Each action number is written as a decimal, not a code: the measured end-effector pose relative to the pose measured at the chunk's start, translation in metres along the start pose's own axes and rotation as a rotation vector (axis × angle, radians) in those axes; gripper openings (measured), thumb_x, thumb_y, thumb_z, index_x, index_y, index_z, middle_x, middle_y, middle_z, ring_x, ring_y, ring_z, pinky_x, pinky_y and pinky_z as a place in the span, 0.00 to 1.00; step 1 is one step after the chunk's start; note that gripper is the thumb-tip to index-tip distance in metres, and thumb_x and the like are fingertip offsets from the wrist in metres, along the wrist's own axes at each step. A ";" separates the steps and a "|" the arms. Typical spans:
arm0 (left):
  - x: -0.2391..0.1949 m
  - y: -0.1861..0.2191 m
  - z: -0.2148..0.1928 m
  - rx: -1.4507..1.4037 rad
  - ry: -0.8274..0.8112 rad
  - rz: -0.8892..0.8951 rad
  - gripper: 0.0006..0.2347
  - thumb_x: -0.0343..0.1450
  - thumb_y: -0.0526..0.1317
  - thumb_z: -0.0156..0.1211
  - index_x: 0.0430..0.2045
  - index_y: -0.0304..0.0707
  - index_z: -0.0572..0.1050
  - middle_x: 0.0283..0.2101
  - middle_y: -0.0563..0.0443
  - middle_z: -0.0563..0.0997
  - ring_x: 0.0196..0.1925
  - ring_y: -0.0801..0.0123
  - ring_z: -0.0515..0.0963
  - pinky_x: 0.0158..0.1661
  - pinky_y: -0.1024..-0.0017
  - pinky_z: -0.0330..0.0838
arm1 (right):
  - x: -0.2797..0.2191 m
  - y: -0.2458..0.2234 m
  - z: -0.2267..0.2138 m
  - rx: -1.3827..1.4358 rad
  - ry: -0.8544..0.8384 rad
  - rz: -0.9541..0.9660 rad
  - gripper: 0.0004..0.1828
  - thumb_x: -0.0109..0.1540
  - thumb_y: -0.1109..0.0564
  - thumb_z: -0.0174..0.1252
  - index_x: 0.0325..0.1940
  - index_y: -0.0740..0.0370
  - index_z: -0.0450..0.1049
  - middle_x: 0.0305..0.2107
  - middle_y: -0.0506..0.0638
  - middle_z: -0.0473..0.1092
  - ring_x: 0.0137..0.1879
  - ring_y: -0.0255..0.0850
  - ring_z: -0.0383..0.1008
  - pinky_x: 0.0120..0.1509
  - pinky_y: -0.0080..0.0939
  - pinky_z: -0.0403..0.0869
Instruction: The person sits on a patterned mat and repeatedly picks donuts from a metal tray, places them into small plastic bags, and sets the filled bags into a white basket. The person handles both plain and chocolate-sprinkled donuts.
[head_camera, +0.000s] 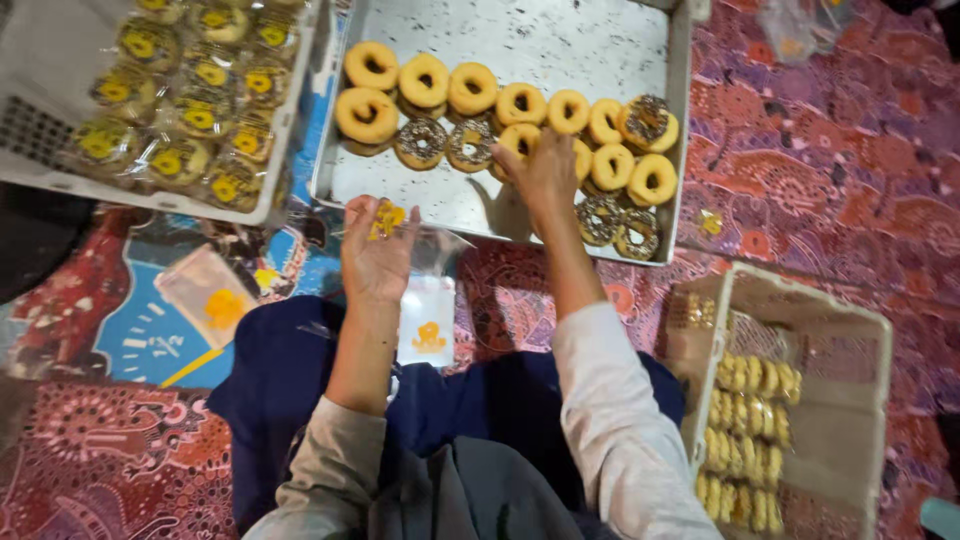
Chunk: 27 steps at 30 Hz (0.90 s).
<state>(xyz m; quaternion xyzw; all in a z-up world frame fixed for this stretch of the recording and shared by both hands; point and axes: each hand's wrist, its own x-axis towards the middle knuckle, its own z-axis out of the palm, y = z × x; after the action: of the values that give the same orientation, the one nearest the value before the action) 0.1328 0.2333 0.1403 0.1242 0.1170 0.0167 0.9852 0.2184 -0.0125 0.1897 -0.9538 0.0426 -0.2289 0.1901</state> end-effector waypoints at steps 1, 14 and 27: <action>0.002 0.004 0.001 -0.074 -0.017 -0.024 0.03 0.76 0.38 0.60 0.37 0.41 0.74 0.38 0.48 0.78 0.44 0.60 0.78 0.60 0.45 0.72 | 0.016 0.005 0.015 -0.048 -0.106 0.090 0.40 0.54 0.31 0.71 0.46 0.73 0.73 0.45 0.69 0.70 0.50 0.62 0.71 0.50 0.59 0.71; 0.009 -0.019 -0.009 -0.298 -0.049 0.035 0.22 0.78 0.57 0.48 0.47 0.34 0.72 0.42 0.38 0.78 0.49 0.48 0.78 0.66 0.42 0.67 | -0.157 -0.062 -0.074 1.864 -0.122 0.218 0.45 0.55 0.65 0.66 0.75 0.72 0.58 0.63 0.65 0.64 0.69 0.53 0.69 0.76 0.56 0.68; -0.129 -0.033 0.032 1.135 -0.357 0.815 0.41 0.75 0.61 0.59 0.75 0.39 0.42 0.79 0.47 0.44 0.81 0.56 0.46 0.75 0.53 0.40 | -0.160 -0.105 -0.071 0.802 -0.126 0.034 0.33 0.56 0.60 0.70 0.66 0.60 0.72 0.64 0.59 0.69 0.66 0.48 0.74 0.70 0.46 0.74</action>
<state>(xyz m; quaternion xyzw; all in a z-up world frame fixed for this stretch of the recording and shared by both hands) 0.0152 0.1852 0.1917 0.6516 -0.1108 0.2991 0.6882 0.0427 0.0868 0.2209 -0.8155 -0.0461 -0.1652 0.5528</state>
